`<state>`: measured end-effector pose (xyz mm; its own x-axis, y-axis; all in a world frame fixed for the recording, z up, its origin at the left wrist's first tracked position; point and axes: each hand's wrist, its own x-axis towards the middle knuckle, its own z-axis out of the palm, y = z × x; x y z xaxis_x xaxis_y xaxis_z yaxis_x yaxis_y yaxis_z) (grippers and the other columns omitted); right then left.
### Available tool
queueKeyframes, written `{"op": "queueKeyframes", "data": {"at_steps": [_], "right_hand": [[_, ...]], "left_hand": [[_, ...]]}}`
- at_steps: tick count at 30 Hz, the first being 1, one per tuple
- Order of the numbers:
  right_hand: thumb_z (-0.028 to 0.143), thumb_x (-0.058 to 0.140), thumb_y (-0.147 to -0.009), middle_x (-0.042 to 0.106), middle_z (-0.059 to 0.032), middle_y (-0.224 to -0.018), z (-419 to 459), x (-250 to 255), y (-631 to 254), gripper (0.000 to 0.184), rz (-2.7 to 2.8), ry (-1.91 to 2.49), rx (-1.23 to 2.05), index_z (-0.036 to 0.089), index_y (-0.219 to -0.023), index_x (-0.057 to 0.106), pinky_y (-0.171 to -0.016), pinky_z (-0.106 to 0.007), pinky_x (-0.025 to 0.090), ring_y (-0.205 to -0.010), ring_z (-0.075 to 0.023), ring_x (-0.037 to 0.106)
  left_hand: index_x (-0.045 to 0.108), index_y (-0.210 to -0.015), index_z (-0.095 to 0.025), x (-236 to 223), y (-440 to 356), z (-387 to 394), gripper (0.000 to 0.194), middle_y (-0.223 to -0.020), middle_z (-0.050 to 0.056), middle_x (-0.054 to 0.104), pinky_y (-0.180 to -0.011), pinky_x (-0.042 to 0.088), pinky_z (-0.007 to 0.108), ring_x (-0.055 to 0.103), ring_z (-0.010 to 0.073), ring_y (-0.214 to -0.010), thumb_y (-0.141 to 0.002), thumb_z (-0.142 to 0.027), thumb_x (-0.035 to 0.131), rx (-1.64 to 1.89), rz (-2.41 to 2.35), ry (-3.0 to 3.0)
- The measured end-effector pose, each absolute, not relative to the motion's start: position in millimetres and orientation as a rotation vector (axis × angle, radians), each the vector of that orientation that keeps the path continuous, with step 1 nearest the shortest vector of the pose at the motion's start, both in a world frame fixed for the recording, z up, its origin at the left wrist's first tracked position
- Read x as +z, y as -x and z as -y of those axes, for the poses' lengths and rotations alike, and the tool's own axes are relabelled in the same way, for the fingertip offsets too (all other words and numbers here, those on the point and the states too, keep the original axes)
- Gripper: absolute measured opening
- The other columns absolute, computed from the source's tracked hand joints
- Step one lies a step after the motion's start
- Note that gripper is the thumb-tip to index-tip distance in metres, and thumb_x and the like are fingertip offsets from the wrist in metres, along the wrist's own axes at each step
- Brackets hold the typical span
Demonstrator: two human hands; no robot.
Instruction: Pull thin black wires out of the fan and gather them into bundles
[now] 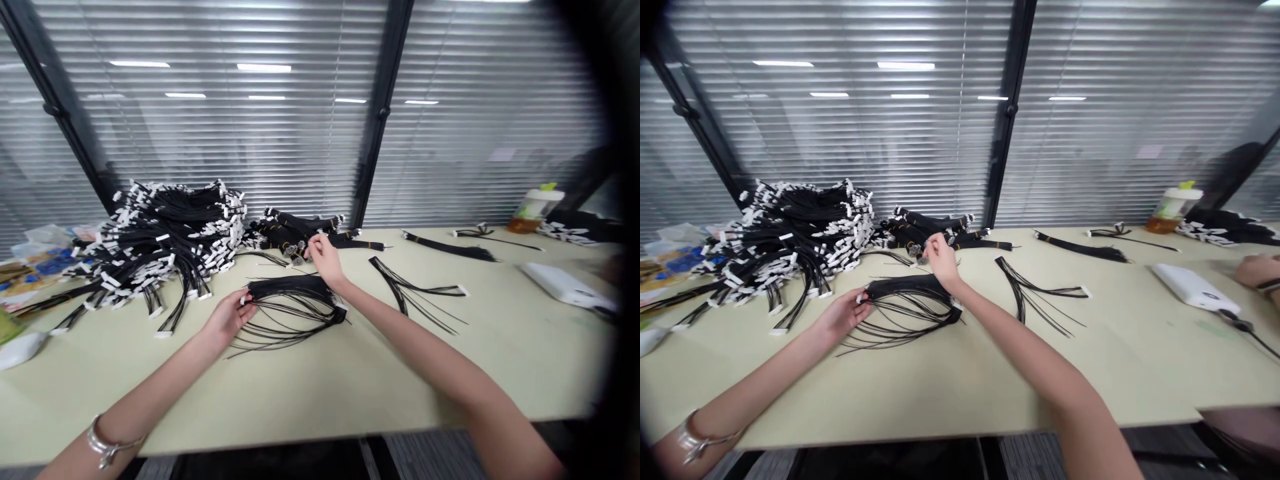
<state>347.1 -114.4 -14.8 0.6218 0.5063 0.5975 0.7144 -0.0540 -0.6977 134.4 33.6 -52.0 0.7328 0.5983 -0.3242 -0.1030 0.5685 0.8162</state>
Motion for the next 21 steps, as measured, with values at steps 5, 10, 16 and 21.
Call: {"op": "queueKeyframes", "data": {"at_steps": [5,10,16,21], "right_hand": [[0.035,0.019,-0.096,0.061,-0.0020,-0.076,36.9,7.6,-332.2,0.028,1.058,1.745,-0.356,0.021,-0.107,0.041,-0.066,-0.024,0.038,-0.067,-0.0144,0.057],[0.036,0.038,-0.091,0.061,-0.0060,-0.071,-6.7,7.6,-309.5,0.023,1.152,1.864,-0.349,0.019,-0.101,0.049,-0.068,-0.029,0.037,-0.069,-0.0214,0.058],[0.036,0.028,-0.095,0.062,-0.0098,-0.084,-8.1,9.6,-304.1,0.029,1.098,1.904,-0.348,0.018,-0.112,0.045,-0.073,-0.030,0.037,-0.079,-0.0227,0.058],[0.031,0.011,-0.097,0.060,-0.0114,-0.091,-8.1,13.3,-302.1,0.038,0.990,1.897,-0.337,0.018,-0.117,0.040,-0.072,-0.029,0.037,-0.081,-0.0211,0.057]], "left_hand": [[0.057,-0.090,-0.010,-54.2,-134.3,-35.1,0.010,-0.073,0.002,0.060,-0.060,0.056,0.024,0.060,0.0094,-0.060,-0.081,-0.013,0.061,0.459,-0.624,-0.880],[0.057,-0.089,-0.010,-55.4,-135.1,-36.2,0.007,-0.072,-0.001,0.058,-0.062,0.055,0.025,0.058,0.0089,-0.062,-0.083,-0.014,0.059,0.466,-0.609,-0.880],[0.058,-0.090,-0.011,-57.9,-138.1,-38.0,0.008,-0.073,-0.001,0.058,-0.062,0.054,0.025,0.058,0.0088,-0.063,-0.084,-0.015,0.058,0.462,-0.624,-0.889],[0.057,-0.089,-0.011,-57.6,-138.2,-38.4,0.006,-0.072,-0.002,0.058,-0.060,0.054,0.024,0.057,0.0083,-0.060,-0.084,-0.015,0.057,0.457,-0.623,-0.899]]}}
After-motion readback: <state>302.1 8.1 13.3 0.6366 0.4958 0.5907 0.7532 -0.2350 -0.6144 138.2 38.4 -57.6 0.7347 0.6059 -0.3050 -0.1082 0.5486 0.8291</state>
